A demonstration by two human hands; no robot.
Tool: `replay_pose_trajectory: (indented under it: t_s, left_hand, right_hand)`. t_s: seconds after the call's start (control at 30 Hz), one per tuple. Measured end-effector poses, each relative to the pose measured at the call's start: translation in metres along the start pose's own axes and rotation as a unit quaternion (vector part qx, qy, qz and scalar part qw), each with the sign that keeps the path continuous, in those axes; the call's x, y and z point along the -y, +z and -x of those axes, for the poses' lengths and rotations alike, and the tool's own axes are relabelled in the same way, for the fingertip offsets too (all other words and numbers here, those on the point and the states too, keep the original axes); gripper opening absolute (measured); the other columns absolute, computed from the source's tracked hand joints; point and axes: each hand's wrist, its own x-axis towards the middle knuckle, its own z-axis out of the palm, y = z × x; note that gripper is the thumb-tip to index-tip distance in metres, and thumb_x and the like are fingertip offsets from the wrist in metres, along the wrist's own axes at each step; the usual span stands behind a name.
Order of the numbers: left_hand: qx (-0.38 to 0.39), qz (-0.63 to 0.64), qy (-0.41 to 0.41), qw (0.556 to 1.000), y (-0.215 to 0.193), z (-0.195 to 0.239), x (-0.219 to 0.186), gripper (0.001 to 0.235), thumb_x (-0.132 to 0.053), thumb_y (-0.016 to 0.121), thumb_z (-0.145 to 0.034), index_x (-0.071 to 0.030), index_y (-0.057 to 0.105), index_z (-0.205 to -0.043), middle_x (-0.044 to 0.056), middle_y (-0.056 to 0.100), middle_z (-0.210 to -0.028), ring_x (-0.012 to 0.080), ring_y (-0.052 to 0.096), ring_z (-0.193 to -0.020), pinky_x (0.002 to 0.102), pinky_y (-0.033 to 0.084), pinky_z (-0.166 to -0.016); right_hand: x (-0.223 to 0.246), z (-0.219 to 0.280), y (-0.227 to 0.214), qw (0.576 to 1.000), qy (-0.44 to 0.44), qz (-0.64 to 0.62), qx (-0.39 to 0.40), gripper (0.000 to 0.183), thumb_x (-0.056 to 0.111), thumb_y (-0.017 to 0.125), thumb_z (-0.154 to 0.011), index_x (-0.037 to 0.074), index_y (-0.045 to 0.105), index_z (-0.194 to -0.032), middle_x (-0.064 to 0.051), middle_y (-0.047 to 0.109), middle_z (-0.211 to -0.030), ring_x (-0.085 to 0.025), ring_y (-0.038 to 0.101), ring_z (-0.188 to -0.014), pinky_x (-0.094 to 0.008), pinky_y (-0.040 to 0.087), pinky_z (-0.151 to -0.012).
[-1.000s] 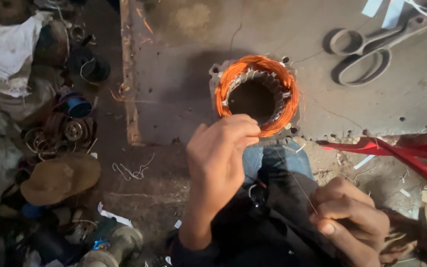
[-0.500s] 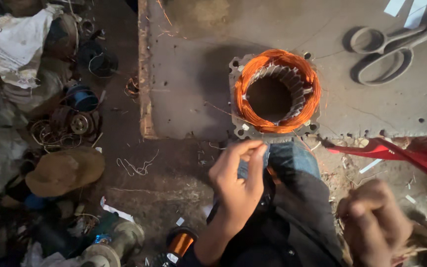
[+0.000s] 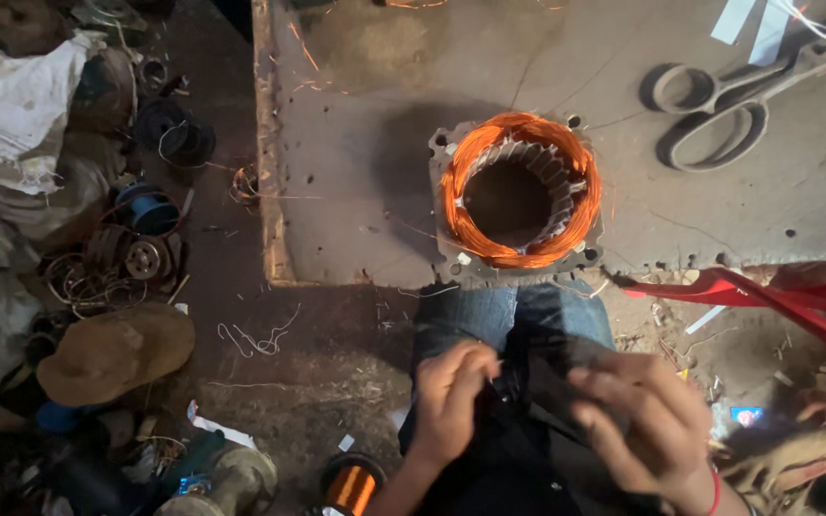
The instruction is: The person winds copper wire around the core of a motor stator, uses white strips of insulating material, and cuts the strips with shears.
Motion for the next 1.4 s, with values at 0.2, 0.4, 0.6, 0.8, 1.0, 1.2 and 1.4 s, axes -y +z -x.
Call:
replay_pose_trajectory:
  t_s: [0.2,0.4,0.6,0.8,1.0,1.2,1.4]
  left_hand:
    - [-0.156,-0.078,-0.144,0.974,-0.061,0.061,0.091,0.034,-0.027,0.052,-0.105,-0.003,0.067,-0.087,-0.003,0.05,-0.063,0.005,0.042,-0.055,0.024,0.033,-0.049]
    - [-0.368,-0.087,-0.004,0.926,-0.069,0.036,0.049,0.026,-0.023,0.061,-0.103,0.0,0.068,-0.111,-0.002,0.059,-0.079,0.005,0.05,-0.067,0.02,0.038,-0.057]
    - [-0.184,-0.116,0.15,0.964,-0.036,-0.042,-0.088,0.047,-0.005,0.07,-0.097,0.005,0.055,-0.141,-0.001,0.068,-0.084,0.0021,0.057,-0.071,0.018,0.046,-0.065]
    - [0.054,-0.131,0.193,0.971,-0.02,-0.126,-0.191,0.01,-0.002,0.067,-0.105,-0.002,0.076,-0.109,0.002,0.076,-0.091,0.0033,0.063,-0.066,0.018,0.049,-0.058]
    - [-0.081,-0.174,0.378,0.906,-0.056,-0.14,-0.243,0.011,-0.001,0.062,-0.104,-0.002,0.073,-0.106,0.009,0.075,-0.1,0.0113,0.066,-0.078,0.025,0.05,-0.066]
    - [-0.19,-0.258,0.359,0.877,-0.037,-0.086,-0.154,0.019,-0.007,0.064,-0.101,0.003,0.069,-0.117,0.016,0.071,-0.115,0.0247,0.066,-0.101,0.037,0.05,-0.087]
    - [-0.193,-0.342,0.294,0.871,0.03,-0.036,-0.085,0.035,-0.014,0.065,-0.098,0.007,0.064,-0.127,0.023,0.067,-0.129,0.0381,0.066,-0.124,0.048,0.051,-0.108]
  right_hand:
    - [0.011,-0.065,0.007,0.98,-0.009,0.153,-0.126,0.03,-0.004,0.078,-0.091,0.0,0.066,-0.118,-0.02,0.063,-0.116,-0.029,0.066,-0.091,-0.033,0.054,-0.075]
    - [0.019,-0.101,0.001,0.982,0.053,0.153,-0.094,0.024,-0.005,0.082,-0.084,-0.003,0.07,-0.104,-0.015,0.068,-0.1,-0.016,0.062,-0.065,-0.029,0.048,-0.059]
    - [0.016,-0.09,0.004,0.98,0.013,0.154,-0.127,0.018,-0.002,0.084,-0.096,0.002,0.068,-0.103,-0.01,0.065,-0.096,-0.017,0.063,-0.074,-0.027,0.048,-0.064]
    - [0.002,-0.049,-0.003,0.975,0.089,0.135,-0.151,0.013,-0.001,0.08,-0.091,-0.001,0.067,-0.093,-0.011,0.068,-0.092,-0.015,0.056,-0.068,-0.027,0.044,-0.056]
    - [-0.034,-0.007,-0.018,0.94,0.121,0.05,-0.316,0.015,0.01,0.071,-0.11,-0.004,0.064,-0.11,-0.013,0.067,-0.103,-0.017,0.062,-0.077,-0.026,0.051,-0.069]
    - [-0.04,-0.034,-0.021,0.93,0.082,-0.144,-0.328,0.042,0.035,0.05,-0.122,0.0,0.047,-0.145,-0.02,0.06,-0.125,-0.023,0.065,-0.104,-0.033,0.055,-0.094]
    - [-0.045,-0.116,-0.028,0.939,0.094,-0.327,-0.056,0.075,0.069,0.028,-0.118,0.005,0.033,-0.157,-0.026,0.055,-0.149,-0.032,0.05,-0.136,-0.045,0.034,-0.125]
